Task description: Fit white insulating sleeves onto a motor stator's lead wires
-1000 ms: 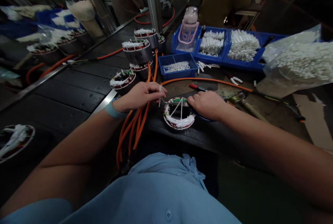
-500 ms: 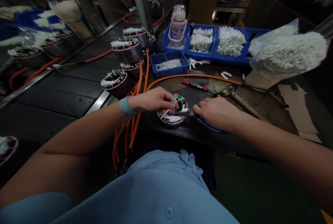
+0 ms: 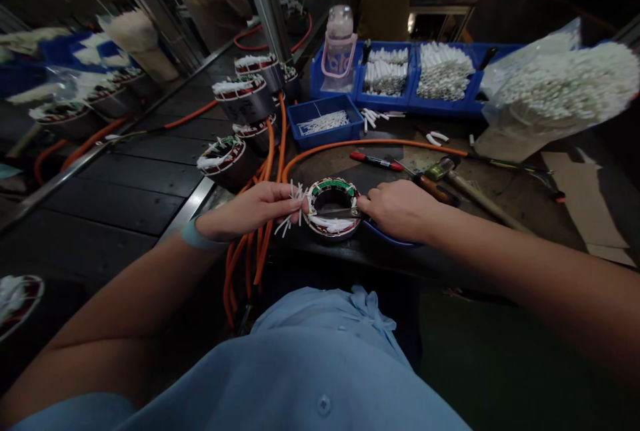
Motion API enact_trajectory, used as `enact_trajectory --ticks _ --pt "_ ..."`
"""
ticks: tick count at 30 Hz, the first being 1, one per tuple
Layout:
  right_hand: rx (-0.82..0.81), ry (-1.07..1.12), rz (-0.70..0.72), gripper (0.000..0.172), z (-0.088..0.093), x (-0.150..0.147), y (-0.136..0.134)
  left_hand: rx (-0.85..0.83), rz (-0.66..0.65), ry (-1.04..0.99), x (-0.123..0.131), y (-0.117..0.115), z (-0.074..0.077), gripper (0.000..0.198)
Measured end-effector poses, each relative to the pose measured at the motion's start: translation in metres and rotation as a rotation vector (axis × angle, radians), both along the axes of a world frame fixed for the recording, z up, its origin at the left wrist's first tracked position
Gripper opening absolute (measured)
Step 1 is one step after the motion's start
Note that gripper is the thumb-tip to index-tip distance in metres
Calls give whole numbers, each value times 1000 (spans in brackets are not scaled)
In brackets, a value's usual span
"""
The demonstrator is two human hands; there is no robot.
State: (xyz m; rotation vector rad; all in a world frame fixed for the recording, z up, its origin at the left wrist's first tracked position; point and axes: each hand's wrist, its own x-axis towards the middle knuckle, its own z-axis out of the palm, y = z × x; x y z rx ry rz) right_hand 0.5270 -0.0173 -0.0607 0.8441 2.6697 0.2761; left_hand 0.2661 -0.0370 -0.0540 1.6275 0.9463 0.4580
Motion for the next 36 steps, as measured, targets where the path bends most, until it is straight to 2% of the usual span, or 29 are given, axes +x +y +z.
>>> enact_trajectory --ticks 6,11,15,18,21,23,25,27,28,29,31,32,34,35,36 --pt "-73 37 -1 23 -11 8 2 -46 57 -26 -6 -4 -7 28" --pt "-136 77 -42 22 -10 6 3 -68 66 -42 -6 1 -10 27" --pt "-114 38 -55 20 -12 3 2 -56 78 -63 -6 2 -10 28" --pt "-121 71 -98 21 -18 24 1 27 172 -80 -13 -3 -16 29" --pt "-115 145 -290 25 -29 63 2 177 317 -114 -19 6 -23 31" --pt "-101 111 -520 33 -36 85 5 295 427 -123 -18 32 -26 33" --pt "-113 86 -662 40 -41 96 10 457 574 -103 -15 79 -27 35" --pt "-156 143 -639 51 -43 98 18 626 709 -5 -11 135 -27 28" --pt "-193 194 -591 59 -41 99 23 674 742 84 -10 160 -26 23" --pt "-237 251 -547 67 -39 102 29 691 745 188 -9 181 -25 28" --pt "-277 362 -543 70 -35 115 45 715 788 332 -7 198 -23 43" --pt "-231 399 -601 63 -33 125 55 737 784 368 -5 192 -21 43" --pt "-40 393 -770 48 -34 149 77 827 680 367 4 154 -19 31" --pt "48 344 -841 45 -37 161 89 867 552 340 12 125 -19 29" --pt "92 283 -884 45 -42 170 100 893 361 345 21 92 -20 32"
